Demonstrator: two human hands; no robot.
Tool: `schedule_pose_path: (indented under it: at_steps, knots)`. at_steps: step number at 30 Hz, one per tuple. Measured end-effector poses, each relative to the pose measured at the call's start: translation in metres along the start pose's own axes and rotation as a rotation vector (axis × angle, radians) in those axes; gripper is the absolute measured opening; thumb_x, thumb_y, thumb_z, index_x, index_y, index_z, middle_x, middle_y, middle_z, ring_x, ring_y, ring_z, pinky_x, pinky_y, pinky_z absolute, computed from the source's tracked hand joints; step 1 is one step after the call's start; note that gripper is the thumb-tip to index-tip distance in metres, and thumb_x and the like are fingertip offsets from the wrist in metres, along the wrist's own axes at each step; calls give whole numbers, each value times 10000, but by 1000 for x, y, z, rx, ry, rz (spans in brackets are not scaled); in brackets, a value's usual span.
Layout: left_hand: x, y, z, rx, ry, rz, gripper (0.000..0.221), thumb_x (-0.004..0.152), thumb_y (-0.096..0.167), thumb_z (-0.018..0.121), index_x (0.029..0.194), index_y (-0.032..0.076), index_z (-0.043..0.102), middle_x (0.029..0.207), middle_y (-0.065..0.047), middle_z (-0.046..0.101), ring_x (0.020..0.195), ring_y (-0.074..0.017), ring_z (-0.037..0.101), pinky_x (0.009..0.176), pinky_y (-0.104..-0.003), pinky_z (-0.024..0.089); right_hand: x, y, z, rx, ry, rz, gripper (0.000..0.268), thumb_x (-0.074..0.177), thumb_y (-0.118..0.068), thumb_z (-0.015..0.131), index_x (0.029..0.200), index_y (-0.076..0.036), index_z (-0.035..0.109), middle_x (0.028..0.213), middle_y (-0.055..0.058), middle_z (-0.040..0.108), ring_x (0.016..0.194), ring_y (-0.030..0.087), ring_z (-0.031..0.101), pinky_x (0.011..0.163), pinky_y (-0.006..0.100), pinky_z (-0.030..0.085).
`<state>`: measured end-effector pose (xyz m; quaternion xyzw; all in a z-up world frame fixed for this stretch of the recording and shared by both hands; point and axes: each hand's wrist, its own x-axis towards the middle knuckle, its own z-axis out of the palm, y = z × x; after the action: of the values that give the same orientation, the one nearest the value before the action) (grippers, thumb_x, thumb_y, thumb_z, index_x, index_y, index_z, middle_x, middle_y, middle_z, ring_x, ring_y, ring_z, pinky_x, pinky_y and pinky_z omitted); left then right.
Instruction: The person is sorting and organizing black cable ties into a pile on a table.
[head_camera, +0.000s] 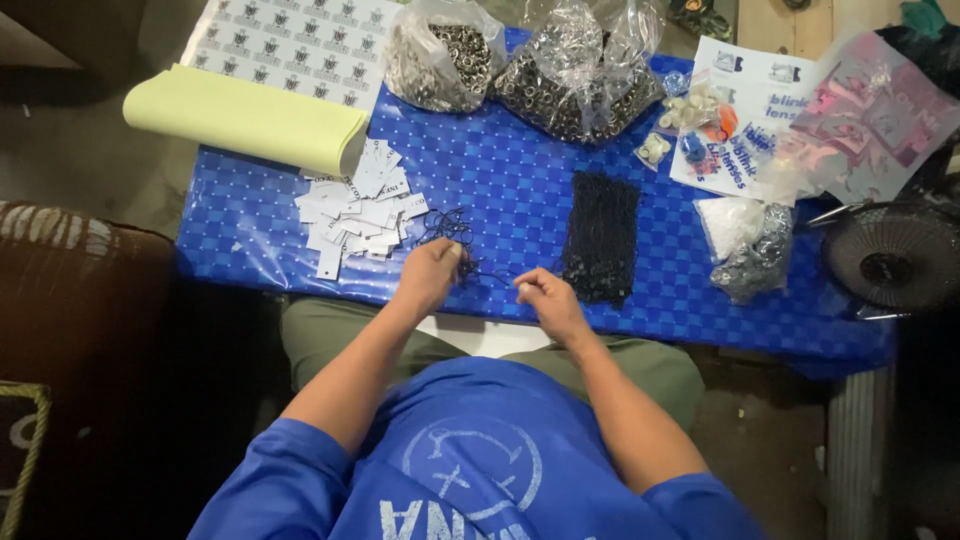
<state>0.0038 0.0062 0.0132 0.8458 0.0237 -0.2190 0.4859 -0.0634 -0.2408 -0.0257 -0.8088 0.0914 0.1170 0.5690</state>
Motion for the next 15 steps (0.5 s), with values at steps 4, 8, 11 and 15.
schedule_pose_path:
  at_steps: [4,8,11,15]
  knots:
    - [-8,22,-1,63,-70,-2,294,974,343,543,1054,166,764,847,-130,759,968,-388,719,883,-505,547,-4,-1,5,110,66,-5,278,884,-162,744,1158,-116,759,891,63,731,855,158,659,793,341,539]
    - [-12,21,16,429,-229,100,319,979,343,553,1139,148,747,984,-152,774,1017,-407,719,881,-530,561,-1,-21,19,66,-57,-342,581,881,-123,760,1437,-106,594,1398,148,571,1309,329,540,1067,481,446]
    - [-24,37,17,412,-270,107,351,994,371,535,1166,140,736,1014,-157,772,1039,-418,708,905,-524,556,3,-13,33,152,-161,-434,330,881,-94,721,1199,-76,634,1154,108,622,1153,257,549,1040,432,437]
    - [-16,38,10,173,-88,47,314,990,361,570,1125,134,740,1039,-155,765,1079,-401,691,941,-523,539,-9,-22,32,303,-139,-187,133,998,-97,620,1022,-47,742,800,93,753,822,125,649,855,329,532]
